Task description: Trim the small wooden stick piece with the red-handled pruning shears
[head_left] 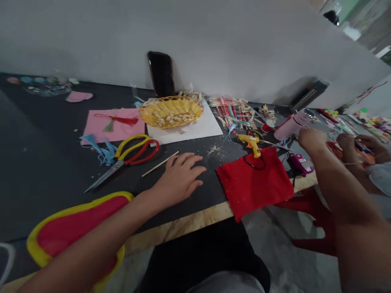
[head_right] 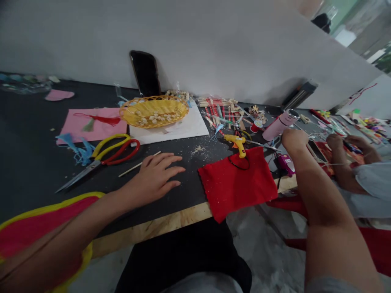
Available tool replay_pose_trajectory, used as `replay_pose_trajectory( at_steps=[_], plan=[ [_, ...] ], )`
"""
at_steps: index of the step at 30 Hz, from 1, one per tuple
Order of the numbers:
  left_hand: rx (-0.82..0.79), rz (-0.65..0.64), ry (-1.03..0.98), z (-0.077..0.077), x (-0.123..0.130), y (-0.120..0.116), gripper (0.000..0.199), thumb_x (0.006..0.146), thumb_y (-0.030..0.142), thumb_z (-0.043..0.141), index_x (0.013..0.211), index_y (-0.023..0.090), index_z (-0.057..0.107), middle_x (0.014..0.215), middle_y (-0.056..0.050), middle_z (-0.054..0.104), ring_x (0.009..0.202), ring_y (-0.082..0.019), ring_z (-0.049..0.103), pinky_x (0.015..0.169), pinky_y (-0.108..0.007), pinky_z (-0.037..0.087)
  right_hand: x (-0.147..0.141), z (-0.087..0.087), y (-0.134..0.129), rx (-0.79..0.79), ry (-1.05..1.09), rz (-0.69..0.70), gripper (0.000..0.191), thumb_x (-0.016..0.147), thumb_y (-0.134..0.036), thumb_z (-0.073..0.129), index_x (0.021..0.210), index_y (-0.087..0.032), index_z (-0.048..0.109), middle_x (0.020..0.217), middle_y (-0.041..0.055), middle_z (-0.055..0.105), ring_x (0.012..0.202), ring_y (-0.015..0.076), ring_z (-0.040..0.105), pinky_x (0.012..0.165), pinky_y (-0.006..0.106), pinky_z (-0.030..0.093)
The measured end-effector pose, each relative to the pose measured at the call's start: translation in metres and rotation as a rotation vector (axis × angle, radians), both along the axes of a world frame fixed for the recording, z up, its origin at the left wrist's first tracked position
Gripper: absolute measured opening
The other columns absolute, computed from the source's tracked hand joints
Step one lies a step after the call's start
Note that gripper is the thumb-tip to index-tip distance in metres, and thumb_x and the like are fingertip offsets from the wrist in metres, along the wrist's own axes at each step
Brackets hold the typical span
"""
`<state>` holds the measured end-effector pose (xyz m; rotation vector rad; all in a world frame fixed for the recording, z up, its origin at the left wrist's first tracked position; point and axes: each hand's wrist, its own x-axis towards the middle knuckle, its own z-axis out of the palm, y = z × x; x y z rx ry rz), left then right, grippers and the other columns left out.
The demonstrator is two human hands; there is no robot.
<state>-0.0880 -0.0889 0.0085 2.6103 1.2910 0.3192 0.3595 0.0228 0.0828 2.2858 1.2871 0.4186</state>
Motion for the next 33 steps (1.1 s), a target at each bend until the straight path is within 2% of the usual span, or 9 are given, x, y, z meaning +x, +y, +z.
replay_pose_trajectory(
  at_steps=[7,14,17,20,24,26,28,30,33],
  plan=[
    [-0.063,-0.039,-0.005,0.010,0.005,-0.013,0.029,0.085,0.027,0.058,0.113,0.027,0.067,0.139,-0.009,0.055,0.133,-0.033,0.040,0.105,-0.057,0.028,-0.024,0.038,-0.015,0.103,0.035,0.081,0.039,0.089,-0.021,0.053,0.126,-0.011,0.059,0.117,0.0290,0.062,0.113,0.0311,0.060,0.075,0.037,0.039],
    [-0.061,-0.029,-0.037,0.017,0.005,-0.022,0.029,0.084,0.027,0.058,0.113,0.027,0.067,0.138,-0.009,0.056,0.131,-0.032,0.044,0.106,-0.057,0.030,-0.029,0.075,-0.028,0.147,0.069,0.129,0.040,0.083,-0.028,0.066,0.119,-0.011,0.060,0.116,0.0279,0.063,0.110,0.0331,0.060,0.072,0.038,0.035],
    [-0.080,-0.007,-0.046,0.022,0.009,-0.023,0.036,0.085,0.029,0.058,0.120,0.026,0.063,0.140,-0.011,0.054,0.131,-0.032,0.044,0.106,-0.057,0.032,-0.035,0.097,-0.038,0.197,0.088,0.250,0.037,0.084,-0.026,0.064,0.118,-0.013,0.061,0.111,0.0256,0.065,0.102,0.0299,0.062,0.070,0.037,0.033],
    [-0.099,0.017,-0.083,0.028,0.017,-0.020,0.047,0.087,0.032,0.055,0.133,0.024,0.053,0.143,-0.012,0.050,0.133,-0.031,0.042,0.108,-0.057,0.030,-0.051,0.112,-0.051,0.256,0.162,0.451,0.032,0.085,-0.018,0.058,0.117,-0.015,0.061,0.103,0.0165,0.068,0.094,0.0220,0.062,0.069,0.033,0.033],
    [-0.098,0.040,-0.262,0.035,0.030,-0.008,0.058,0.088,0.038,0.052,0.140,0.016,0.042,0.147,-0.016,0.043,0.135,-0.030,0.040,0.109,-0.050,0.034,-0.089,0.114,-0.065,0.252,0.369,0.748,0.031,0.085,-0.012,0.052,0.115,-0.017,0.060,0.089,0.0066,0.068,0.083,0.0150,0.060,0.070,0.028,0.036],
    [-0.103,0.038,-0.387,0.036,0.036,0.000,0.062,0.088,0.044,0.051,0.141,0.013,0.041,0.146,-0.018,0.044,0.134,-0.029,0.042,0.106,-0.045,0.038,-0.114,0.110,-0.069,0.199,0.525,0.909,0.034,0.084,-0.009,0.052,0.115,-0.019,0.058,0.084,0.0022,0.068,0.081,0.0146,0.060,0.073,0.027,0.039],
    [-0.153,0.060,-0.495,0.036,0.039,0.007,0.067,0.085,0.049,0.054,0.141,0.013,0.040,0.142,-0.017,0.048,0.128,-0.028,0.048,0.101,-0.041,0.042,-0.142,0.105,-0.072,0.139,0.674,0.998,0.036,0.083,-0.009,0.052,0.117,-0.021,0.056,0.086,0.0003,0.068,0.083,0.0153,0.061,0.076,0.028,0.042],
    [-0.257,0.056,-0.557,0.035,0.041,0.010,0.063,0.082,0.048,0.058,0.134,0.015,0.046,0.128,-0.014,0.059,0.113,-0.024,0.057,0.091,-0.035,0.046,-0.167,0.098,-0.073,0.097,0.816,1.077,0.037,0.083,-0.008,0.050,0.117,-0.021,0.055,0.088,-0.0002,0.068,0.083,0.0154,0.061,0.076,0.028,0.044],
    [-0.409,0.025,-0.564,0.032,0.037,0.007,0.031,0.086,0.043,0.053,0.099,0.016,0.062,0.083,-0.003,0.065,0.073,-0.015,0.059,0.065,-0.025,0.043,-0.193,0.086,-0.064,0.045,1.021,1.215,0.038,0.082,-0.008,0.051,0.117,-0.021,0.055,0.087,-0.0008,0.068,0.080,0.0146,0.061,0.076,0.028,0.045]
  ],
)
